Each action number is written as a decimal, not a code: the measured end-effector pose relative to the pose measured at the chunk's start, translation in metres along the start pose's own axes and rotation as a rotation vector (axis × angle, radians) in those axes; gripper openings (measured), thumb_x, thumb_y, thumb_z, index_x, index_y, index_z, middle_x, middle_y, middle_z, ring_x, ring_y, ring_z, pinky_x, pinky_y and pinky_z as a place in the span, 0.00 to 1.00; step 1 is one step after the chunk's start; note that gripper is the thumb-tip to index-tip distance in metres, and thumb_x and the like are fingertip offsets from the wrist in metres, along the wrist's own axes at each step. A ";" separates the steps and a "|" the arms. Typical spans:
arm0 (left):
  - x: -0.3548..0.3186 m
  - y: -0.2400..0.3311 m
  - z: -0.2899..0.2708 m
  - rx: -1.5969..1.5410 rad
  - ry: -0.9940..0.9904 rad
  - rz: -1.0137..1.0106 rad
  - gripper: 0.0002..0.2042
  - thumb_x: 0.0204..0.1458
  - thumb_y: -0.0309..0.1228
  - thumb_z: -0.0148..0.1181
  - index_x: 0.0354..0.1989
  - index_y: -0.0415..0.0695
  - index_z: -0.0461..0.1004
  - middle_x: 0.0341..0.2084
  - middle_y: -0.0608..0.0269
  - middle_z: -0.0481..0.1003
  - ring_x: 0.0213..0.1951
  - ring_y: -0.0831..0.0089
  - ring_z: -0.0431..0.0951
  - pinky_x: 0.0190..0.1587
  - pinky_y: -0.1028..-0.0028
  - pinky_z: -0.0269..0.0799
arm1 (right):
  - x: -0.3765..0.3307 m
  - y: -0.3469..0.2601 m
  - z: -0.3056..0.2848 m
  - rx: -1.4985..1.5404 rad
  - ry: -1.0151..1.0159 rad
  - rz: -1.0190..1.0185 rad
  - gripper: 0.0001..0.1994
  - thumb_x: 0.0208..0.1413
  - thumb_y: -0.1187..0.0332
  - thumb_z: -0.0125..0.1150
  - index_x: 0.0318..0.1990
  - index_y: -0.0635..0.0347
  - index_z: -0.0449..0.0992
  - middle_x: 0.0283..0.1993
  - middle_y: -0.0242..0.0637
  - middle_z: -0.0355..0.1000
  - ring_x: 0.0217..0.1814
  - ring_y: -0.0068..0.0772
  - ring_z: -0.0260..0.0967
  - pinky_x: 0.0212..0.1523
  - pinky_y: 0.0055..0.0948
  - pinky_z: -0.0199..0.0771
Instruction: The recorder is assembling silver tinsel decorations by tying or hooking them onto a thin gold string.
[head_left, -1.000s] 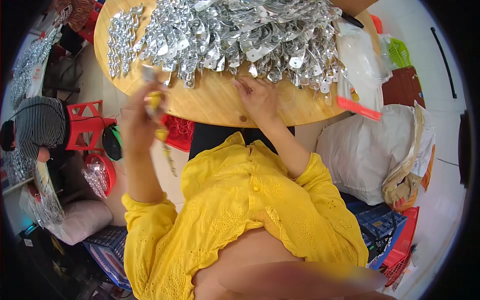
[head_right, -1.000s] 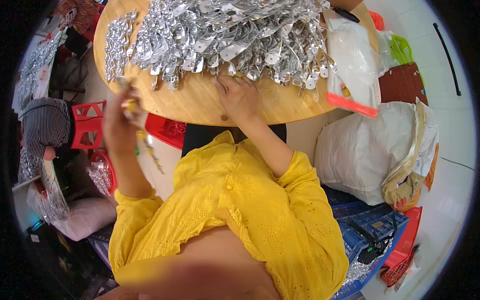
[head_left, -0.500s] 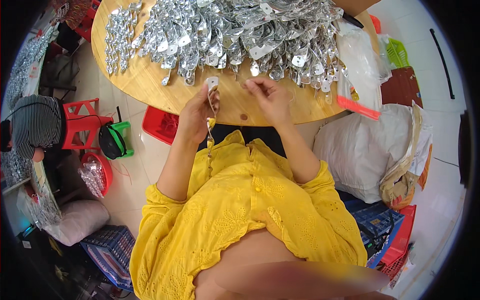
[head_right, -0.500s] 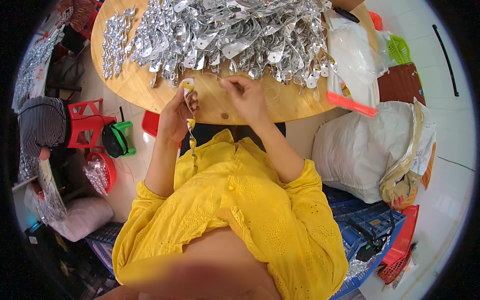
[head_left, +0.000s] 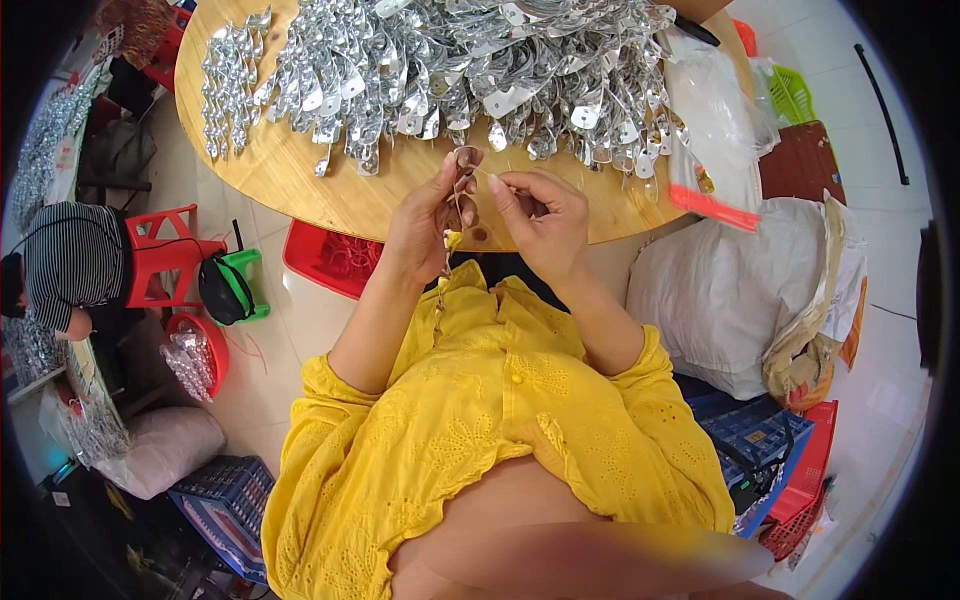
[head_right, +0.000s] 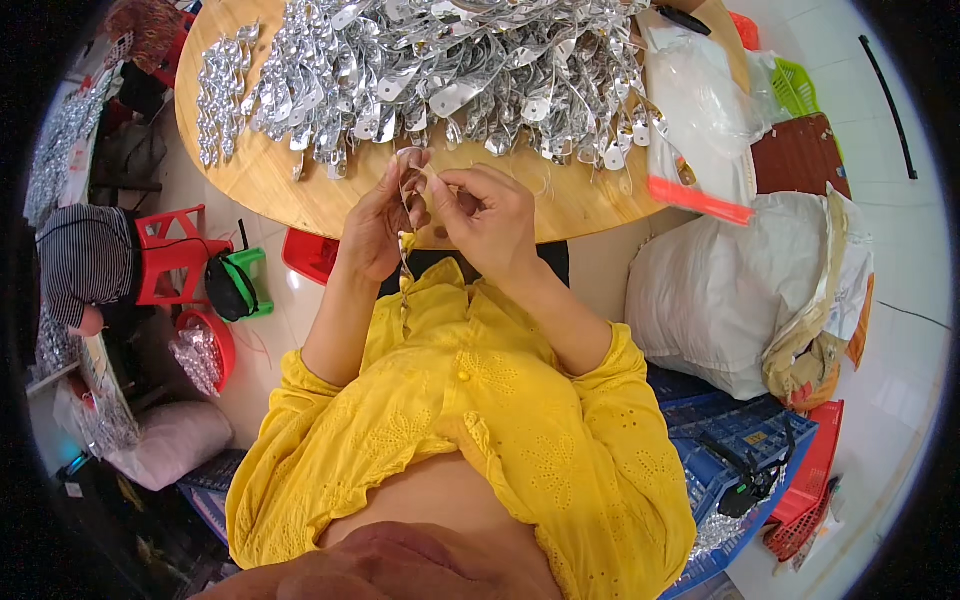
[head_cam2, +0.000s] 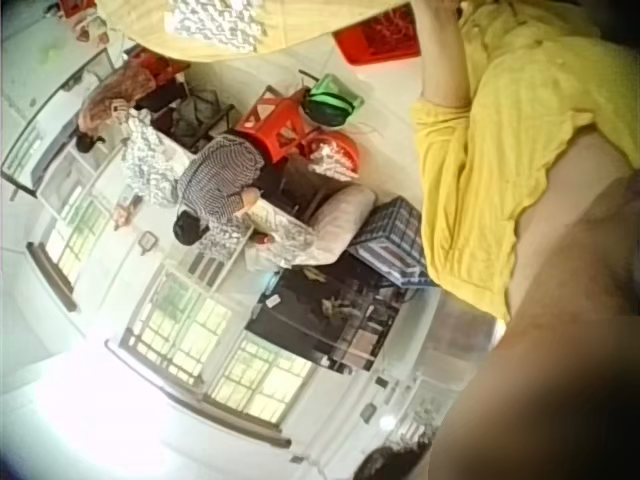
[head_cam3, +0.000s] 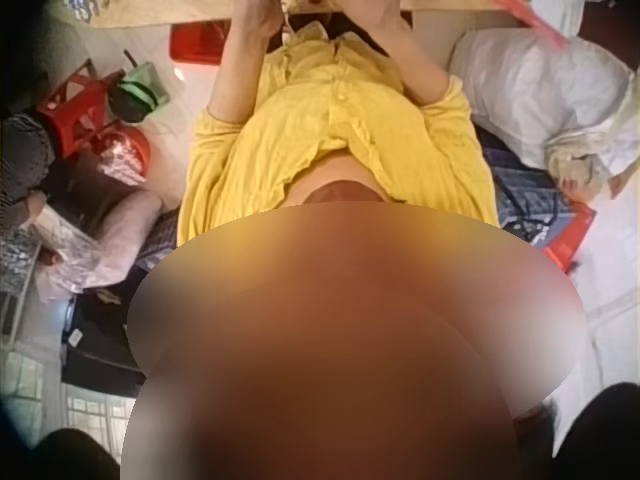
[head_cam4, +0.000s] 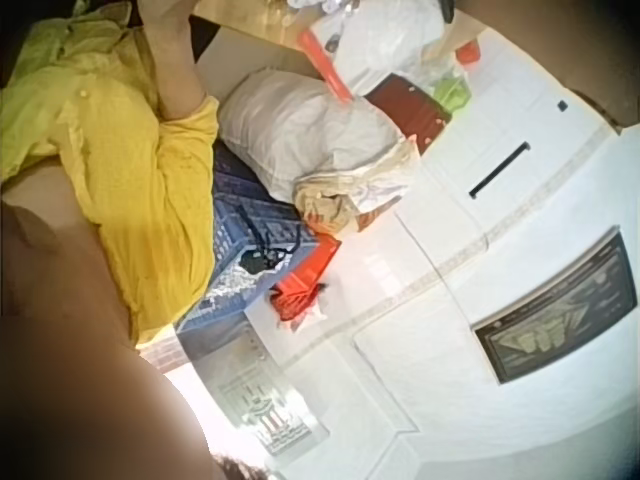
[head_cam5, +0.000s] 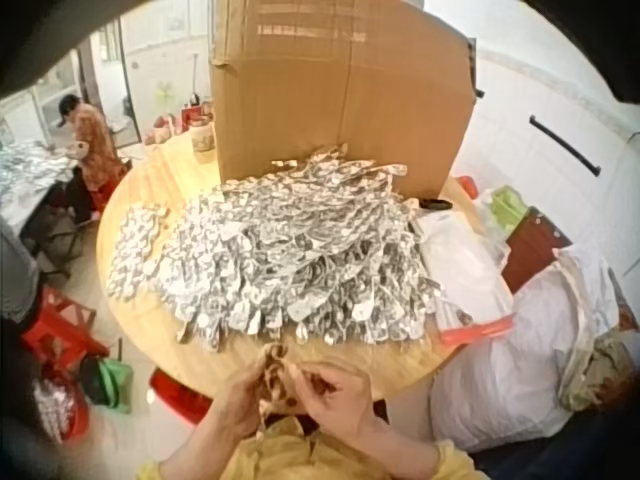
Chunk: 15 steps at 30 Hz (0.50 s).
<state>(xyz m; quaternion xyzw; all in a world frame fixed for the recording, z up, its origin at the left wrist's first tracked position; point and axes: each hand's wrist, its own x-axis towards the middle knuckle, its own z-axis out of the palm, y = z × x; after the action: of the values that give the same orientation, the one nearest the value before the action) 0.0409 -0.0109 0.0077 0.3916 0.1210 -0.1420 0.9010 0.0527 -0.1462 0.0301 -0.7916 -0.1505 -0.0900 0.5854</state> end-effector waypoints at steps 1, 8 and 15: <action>0.000 0.000 0.000 0.005 0.010 0.009 0.17 0.50 0.43 0.43 0.41 0.43 0.66 0.22 0.72 0.63 0.19 0.82 0.63 0.22 0.86 0.55 | 0.000 0.001 0.000 0.001 0.000 0.000 0.05 0.42 0.72 0.58 0.24 0.65 0.72 0.16 0.28 0.62 0.16 0.14 0.53 0.16 0.15 0.51; -0.001 -0.002 0.001 0.027 0.040 0.018 0.17 0.49 0.43 0.44 0.40 0.45 0.67 0.23 0.72 0.64 0.20 0.83 0.64 0.22 0.86 0.54 | 0.002 0.003 0.003 -0.047 0.009 -0.052 0.04 0.42 0.73 0.57 0.24 0.65 0.72 0.16 0.29 0.62 0.16 0.15 0.53 0.16 0.15 0.51; -0.001 -0.004 0.000 0.036 0.045 0.030 0.17 0.49 0.43 0.45 0.42 0.45 0.66 0.24 0.72 0.64 0.20 0.84 0.64 0.22 0.86 0.54 | 0.003 0.004 0.003 -0.067 -0.011 -0.051 0.05 0.42 0.73 0.57 0.25 0.65 0.72 0.17 0.30 0.63 0.16 0.15 0.54 0.16 0.15 0.52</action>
<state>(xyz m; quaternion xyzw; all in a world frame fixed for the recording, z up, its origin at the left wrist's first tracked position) 0.0386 -0.0132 0.0059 0.4127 0.1327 -0.1219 0.8929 0.0570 -0.1437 0.0264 -0.8071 -0.1707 -0.1052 0.5554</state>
